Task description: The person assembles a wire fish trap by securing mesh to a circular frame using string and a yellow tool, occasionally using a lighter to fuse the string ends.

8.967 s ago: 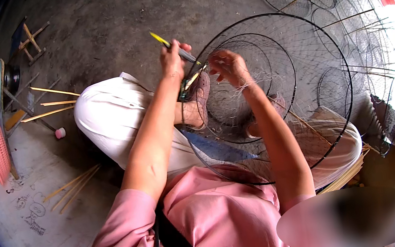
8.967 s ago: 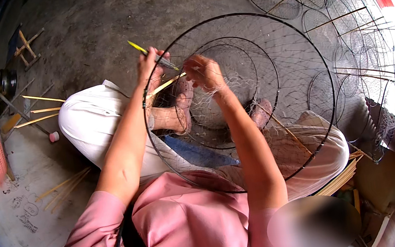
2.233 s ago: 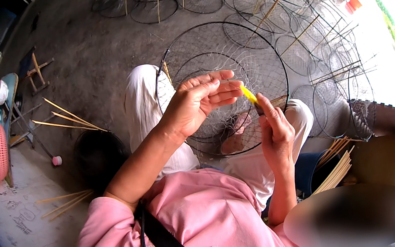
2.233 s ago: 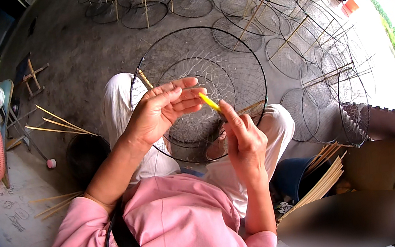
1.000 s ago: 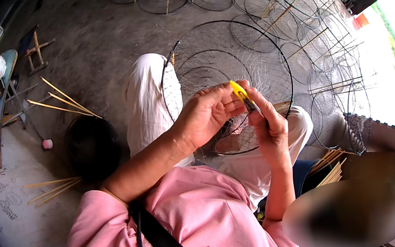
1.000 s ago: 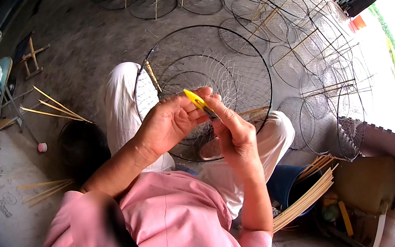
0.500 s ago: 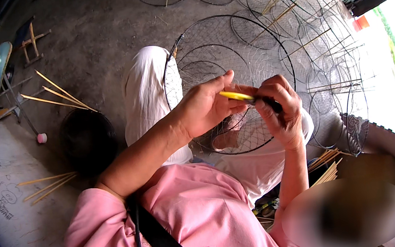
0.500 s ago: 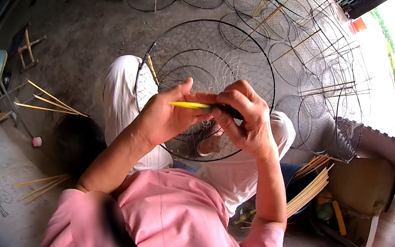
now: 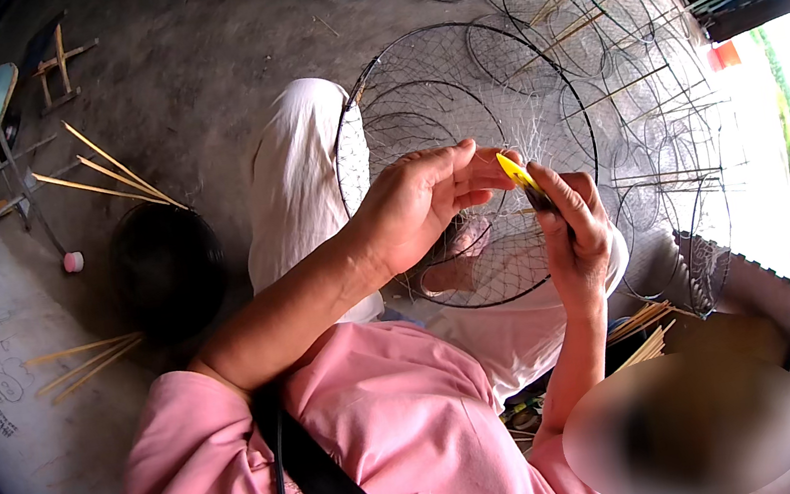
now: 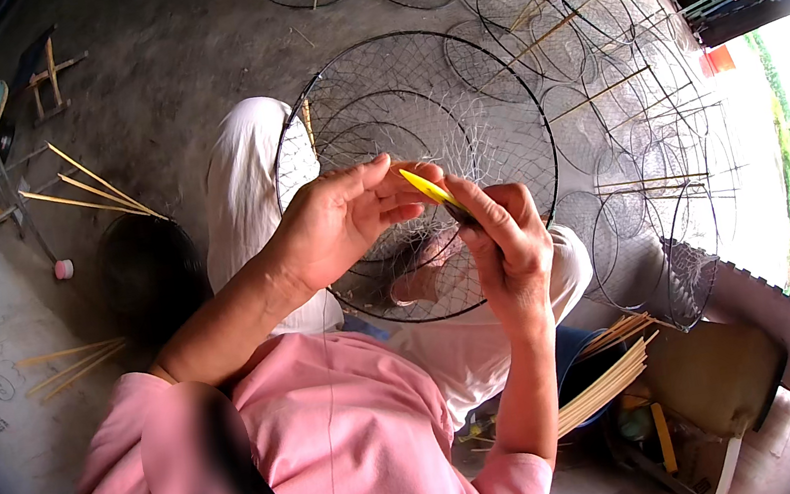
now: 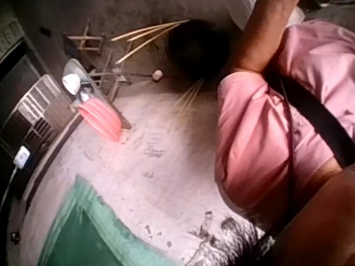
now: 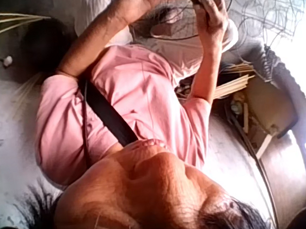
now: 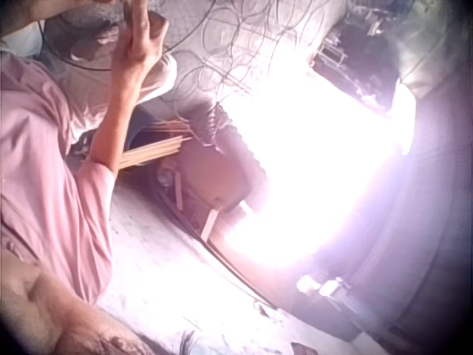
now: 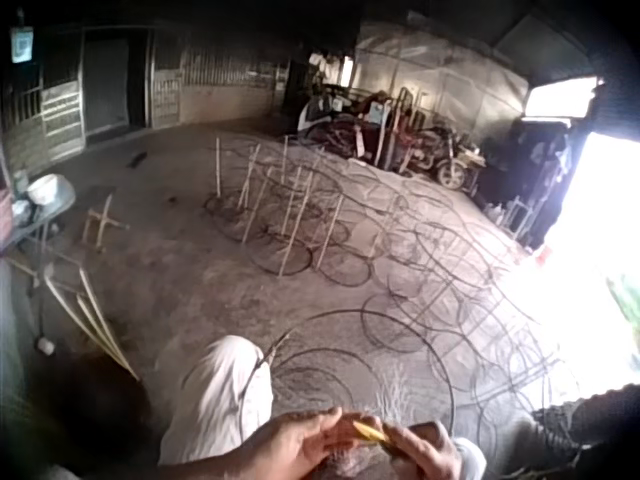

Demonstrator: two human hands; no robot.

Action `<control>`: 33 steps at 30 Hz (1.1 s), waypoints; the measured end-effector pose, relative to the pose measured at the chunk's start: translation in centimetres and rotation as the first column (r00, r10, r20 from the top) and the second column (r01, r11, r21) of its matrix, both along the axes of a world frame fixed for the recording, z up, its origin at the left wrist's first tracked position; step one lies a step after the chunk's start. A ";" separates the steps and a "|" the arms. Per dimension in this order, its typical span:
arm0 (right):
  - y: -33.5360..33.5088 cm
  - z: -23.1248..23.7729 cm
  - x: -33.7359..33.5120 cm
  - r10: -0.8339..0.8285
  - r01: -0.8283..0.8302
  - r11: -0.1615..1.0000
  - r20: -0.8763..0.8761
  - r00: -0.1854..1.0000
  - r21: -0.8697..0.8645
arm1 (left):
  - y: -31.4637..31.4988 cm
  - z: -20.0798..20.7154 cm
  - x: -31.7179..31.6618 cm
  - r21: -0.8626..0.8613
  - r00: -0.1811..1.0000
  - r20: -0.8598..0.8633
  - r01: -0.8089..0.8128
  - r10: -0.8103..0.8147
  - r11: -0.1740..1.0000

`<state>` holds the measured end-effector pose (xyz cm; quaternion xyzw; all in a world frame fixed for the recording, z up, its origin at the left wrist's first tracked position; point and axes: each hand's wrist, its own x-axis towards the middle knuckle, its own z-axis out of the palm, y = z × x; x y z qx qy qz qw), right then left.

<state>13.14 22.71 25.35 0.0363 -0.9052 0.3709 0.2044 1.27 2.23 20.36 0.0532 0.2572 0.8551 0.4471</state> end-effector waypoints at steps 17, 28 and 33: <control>4.3 1.2 3.4 -0.035 0.011 0.828 0.031 0.999 0.560 | 1.2 1.4 2.8 -0.117 0.993 -0.068 0.084 -0.093 0.990; 2.8 0.2 2.2 0.187 -0.178 0.978 -0.088 0.978 0.107 | 4.1 -1.0 4.0 0.137 0.972 0.156 0.154 -0.174 0.979; -2.5 0.2 -0.6 -0.132 0.145 0.988 -0.181 0.975 0.061 | 6.9 -3.3 5.4 0.045 0.991 -0.079 0.109 -0.106 0.993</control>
